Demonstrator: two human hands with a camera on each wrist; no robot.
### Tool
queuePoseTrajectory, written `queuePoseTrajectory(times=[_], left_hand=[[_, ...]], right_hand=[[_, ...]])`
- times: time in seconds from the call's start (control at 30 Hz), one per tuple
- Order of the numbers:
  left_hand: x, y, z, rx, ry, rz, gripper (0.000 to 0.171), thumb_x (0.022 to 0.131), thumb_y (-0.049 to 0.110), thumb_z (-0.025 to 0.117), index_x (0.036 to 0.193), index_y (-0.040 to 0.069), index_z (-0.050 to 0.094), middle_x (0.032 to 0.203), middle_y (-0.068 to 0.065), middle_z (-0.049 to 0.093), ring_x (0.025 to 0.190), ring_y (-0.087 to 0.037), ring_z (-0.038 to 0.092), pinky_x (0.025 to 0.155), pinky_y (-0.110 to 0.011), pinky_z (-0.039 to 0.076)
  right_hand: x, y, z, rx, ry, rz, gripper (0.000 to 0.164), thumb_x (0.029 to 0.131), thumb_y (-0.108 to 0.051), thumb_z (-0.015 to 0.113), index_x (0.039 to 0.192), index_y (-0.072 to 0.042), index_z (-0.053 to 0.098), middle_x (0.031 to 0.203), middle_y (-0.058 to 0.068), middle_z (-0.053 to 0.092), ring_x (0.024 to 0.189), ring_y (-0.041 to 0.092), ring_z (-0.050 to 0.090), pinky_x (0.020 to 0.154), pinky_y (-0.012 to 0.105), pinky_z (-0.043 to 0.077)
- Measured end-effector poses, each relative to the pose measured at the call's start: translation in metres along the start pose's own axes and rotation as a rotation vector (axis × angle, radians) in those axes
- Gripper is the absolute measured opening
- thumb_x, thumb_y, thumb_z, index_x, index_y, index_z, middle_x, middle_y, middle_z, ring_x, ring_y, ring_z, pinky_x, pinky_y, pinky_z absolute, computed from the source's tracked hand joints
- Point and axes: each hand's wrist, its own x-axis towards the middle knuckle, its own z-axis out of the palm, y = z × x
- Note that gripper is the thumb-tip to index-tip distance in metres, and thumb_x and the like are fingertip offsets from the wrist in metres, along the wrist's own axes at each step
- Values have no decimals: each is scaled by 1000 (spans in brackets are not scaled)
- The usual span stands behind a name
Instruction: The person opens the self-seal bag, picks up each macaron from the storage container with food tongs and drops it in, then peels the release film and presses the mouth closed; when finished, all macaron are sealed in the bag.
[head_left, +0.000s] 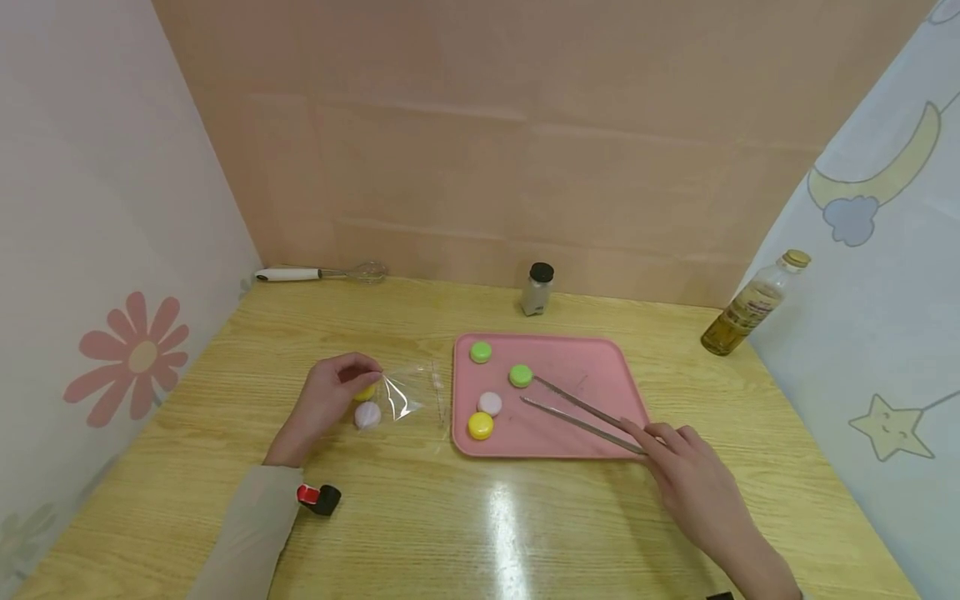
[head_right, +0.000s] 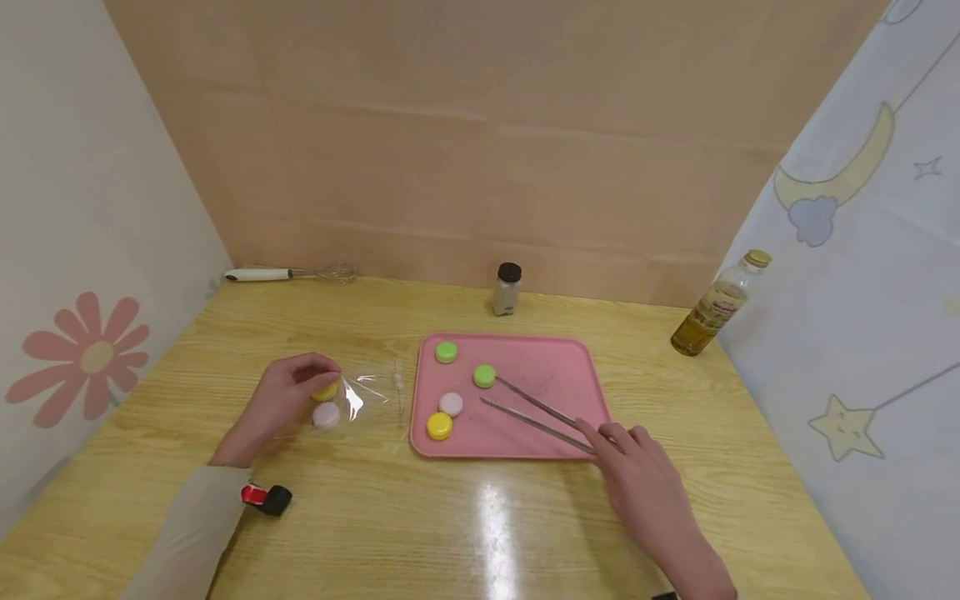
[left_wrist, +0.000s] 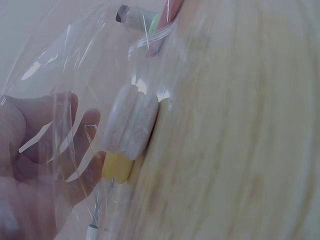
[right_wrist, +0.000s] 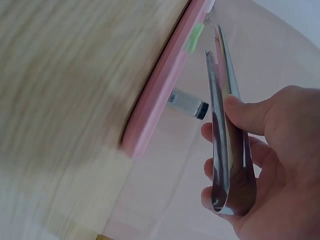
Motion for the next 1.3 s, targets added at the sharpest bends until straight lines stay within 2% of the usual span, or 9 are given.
queuePoseTrajectory(times=[0.17, 0.33, 0.63, 0.87, 1.07, 1.3], left_hand=[[-2, 2, -1, -9, 0, -3, 17, 98, 17, 70, 108, 3, 73, 106, -9, 71, 99, -22, 63, 85, -24, 50], [-1, 2, -1, -5, 3, 5, 17, 98, 17, 70, 108, 4, 73, 105, -9, 71, 99, -22, 64, 85, -23, 49], [0, 2, 0, 0, 0, -3, 16, 99, 6, 66, 110, -6, 70, 106, -16, 70, 101, -30, 63, 83, -21, 48], [-1, 1, -2, -1, -2, -8, 20, 99, 16, 68, 111, 0, 72, 107, -9, 70, 101, -23, 63, 86, -24, 49], [-1, 0, -2, -11, -2, -3, 19, 99, 16, 69, 109, 1, 72, 106, -8, 70, 100, -24, 63, 85, -27, 50], [-1, 0, -1, -16, -2, -11, 16, 99, 16, 69, 107, 3, 72, 105, -8, 70, 98, -23, 63, 83, -26, 51]], right_hand=[[-11, 10, 0, -16, -7, 30, 63, 77, -3, 80, 137, -15, 64, 104, 2, 66, 82, 19, 50, 66, 37, 45], [-16, 18, 0, -12, -2, 42, 62, 75, -3, 82, 134, -12, 66, 102, 1, 66, 78, 17, 49, 64, 35, 45], [-21, 26, 5, -18, -30, 54, 62, 76, -1, 83, 134, -11, 65, 102, 2, 66, 79, 19, 52, 64, 37, 45], [-18, 26, 9, 3, -45, 53, 60, 77, 1, 81, 134, -9, 65, 103, 4, 66, 80, 19, 50, 64, 37, 44], [-12, 25, 13, 15, -28, 36, 60, 77, 0, 82, 134, -10, 65, 101, 3, 65, 80, 18, 50, 65, 37, 44], [-5, 26, 18, 32, -54, 42, 55, 82, -2, 80, 134, -11, 65, 102, 2, 65, 82, 20, 51, 69, 41, 45]])
